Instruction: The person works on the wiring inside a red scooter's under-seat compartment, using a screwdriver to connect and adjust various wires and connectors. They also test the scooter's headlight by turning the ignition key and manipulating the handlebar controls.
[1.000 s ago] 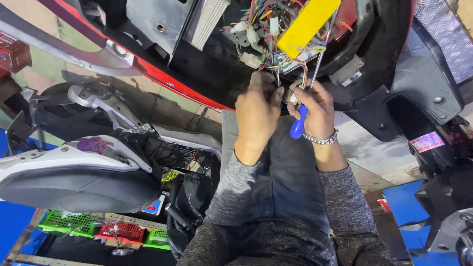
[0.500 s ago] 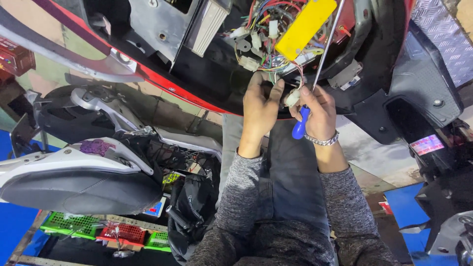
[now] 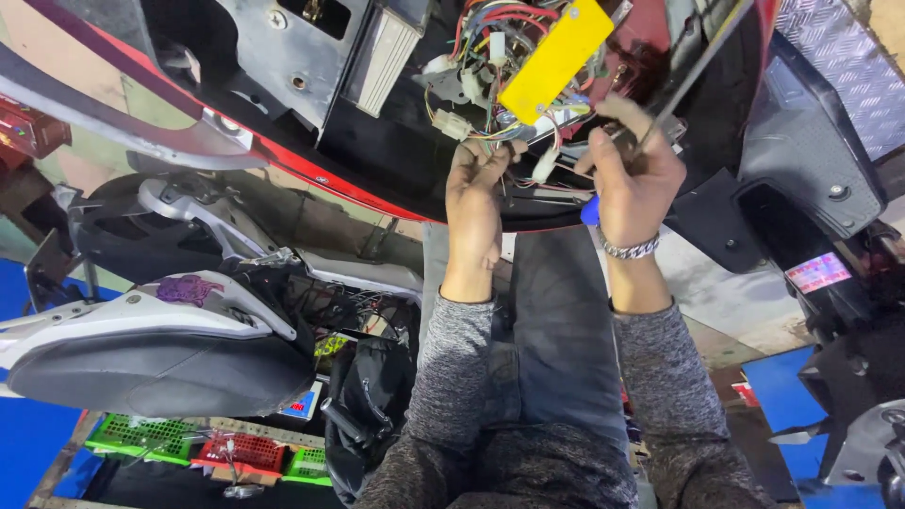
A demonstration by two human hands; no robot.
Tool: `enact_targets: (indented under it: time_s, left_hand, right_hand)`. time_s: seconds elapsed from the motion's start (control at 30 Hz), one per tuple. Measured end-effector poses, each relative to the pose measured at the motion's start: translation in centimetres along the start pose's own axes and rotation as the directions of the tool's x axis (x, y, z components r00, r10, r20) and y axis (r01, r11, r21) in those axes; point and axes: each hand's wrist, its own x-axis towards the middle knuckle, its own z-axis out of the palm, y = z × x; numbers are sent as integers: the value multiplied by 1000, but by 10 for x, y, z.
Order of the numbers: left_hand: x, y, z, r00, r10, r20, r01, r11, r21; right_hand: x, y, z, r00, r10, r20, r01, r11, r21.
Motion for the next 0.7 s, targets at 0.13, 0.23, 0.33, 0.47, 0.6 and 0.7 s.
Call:
enact_targets:
  time_s: [0.13, 0.23, 0.33, 0.47, 0.6, 0.7]
  left_hand:
    - [-6, 16, 5, 994, -102, 25, 104, 987, -119]
    - [-7, 20, 5, 991, -135, 1, 133, 976, -171]
    - [-8, 23, 4, 990, -121, 70, 132, 975, -177]
    - [-4, 16, -3, 993, -115, -5, 110, 961, -252]
    - [12, 17, -5, 988, -152, -13, 122, 839, -531]
    - [20, 40, 0, 988, -139, -72, 81, 851, -519]
  right_hand:
    - [11, -10, 6, 994, 70, 80, -69, 997, -16]
    - [17, 4, 3, 976, 53, 212, -41, 997, -60]
    - [22, 9, 2, 965, 32, 260, -32, 999, -5]
    - [26, 11, 0, 949, -10, 316, 2, 1000, 25]
    - [35, 16, -15, 945, 62, 322, -64, 998, -6]
    - [42, 14, -22, 946, 80, 315, -58, 995, -78]
